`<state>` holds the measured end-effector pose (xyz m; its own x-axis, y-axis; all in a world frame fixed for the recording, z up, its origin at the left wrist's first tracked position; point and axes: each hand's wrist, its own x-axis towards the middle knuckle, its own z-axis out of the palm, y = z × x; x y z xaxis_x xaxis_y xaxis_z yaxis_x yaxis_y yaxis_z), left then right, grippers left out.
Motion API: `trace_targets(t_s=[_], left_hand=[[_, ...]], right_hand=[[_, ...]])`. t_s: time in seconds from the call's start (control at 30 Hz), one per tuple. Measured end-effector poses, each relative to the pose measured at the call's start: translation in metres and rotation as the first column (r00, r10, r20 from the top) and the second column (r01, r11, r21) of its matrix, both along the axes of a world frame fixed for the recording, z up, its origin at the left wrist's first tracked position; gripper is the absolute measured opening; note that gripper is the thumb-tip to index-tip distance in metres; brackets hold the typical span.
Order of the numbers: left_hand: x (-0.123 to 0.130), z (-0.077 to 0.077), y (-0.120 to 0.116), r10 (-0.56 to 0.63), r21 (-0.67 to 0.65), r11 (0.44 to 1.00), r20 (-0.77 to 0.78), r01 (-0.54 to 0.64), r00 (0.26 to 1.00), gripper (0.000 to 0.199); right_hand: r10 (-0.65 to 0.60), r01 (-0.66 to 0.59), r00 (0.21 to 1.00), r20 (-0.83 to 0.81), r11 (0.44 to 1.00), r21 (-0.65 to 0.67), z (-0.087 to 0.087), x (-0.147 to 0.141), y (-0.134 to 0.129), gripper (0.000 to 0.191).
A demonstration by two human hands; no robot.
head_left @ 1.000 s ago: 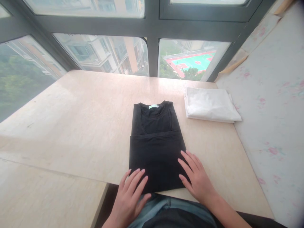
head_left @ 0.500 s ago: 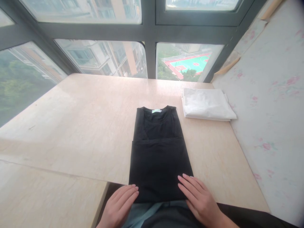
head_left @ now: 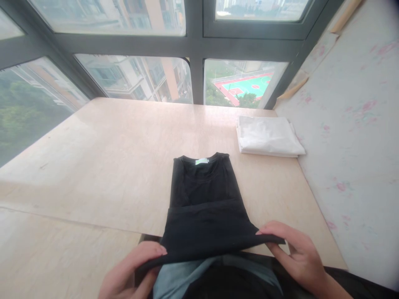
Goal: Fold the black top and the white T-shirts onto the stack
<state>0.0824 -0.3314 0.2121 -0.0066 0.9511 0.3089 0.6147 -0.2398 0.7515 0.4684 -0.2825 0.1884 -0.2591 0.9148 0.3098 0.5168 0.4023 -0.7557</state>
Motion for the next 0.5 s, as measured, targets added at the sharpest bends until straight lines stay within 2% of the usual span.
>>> trace_targets(t_s=[0.07,0.17,0.27,0.33,0.4,0.5], left_hand=[[-0.002,0.004,0.025,0.107,0.011,0.994,0.007,-0.107,0.994,0.012],[-0.004,0.002,0.084,0.238,-0.042,0.971,0.086,-0.235,0.967,0.019],[-0.005,-0.008,0.156,0.249,-0.126,0.967,0.265,-0.223,0.931,0.034],[-0.007,-0.022,0.199,0.25,-0.15,0.965,0.272,-0.216,0.929,0.04],[-0.008,-0.041,0.23,0.26,-0.22,0.95,0.154,-0.223,0.953,0.044],[-0.007,-0.072,0.248,0.248,-0.316,0.919,-0.003,-0.236,0.969,0.053]], right_hand=[[-0.061,0.061,0.998,-0.027,0.998,0.003,0.011,-0.006,0.025,0.016],[-0.166,0.164,0.981,-0.1,0.986,-0.029,0.019,-0.023,0.081,0.015],[-0.237,0.211,0.951,-0.197,0.967,-0.143,0.016,-0.043,0.148,0.028],[-0.261,0.225,0.948,-0.183,0.955,-0.194,0.004,-0.055,0.19,0.034],[-0.289,0.267,0.956,-0.055,0.931,-0.247,-0.014,-0.065,0.22,0.037],[-0.264,0.314,0.94,0.215,0.918,-0.243,-0.049,-0.073,0.238,0.045]])
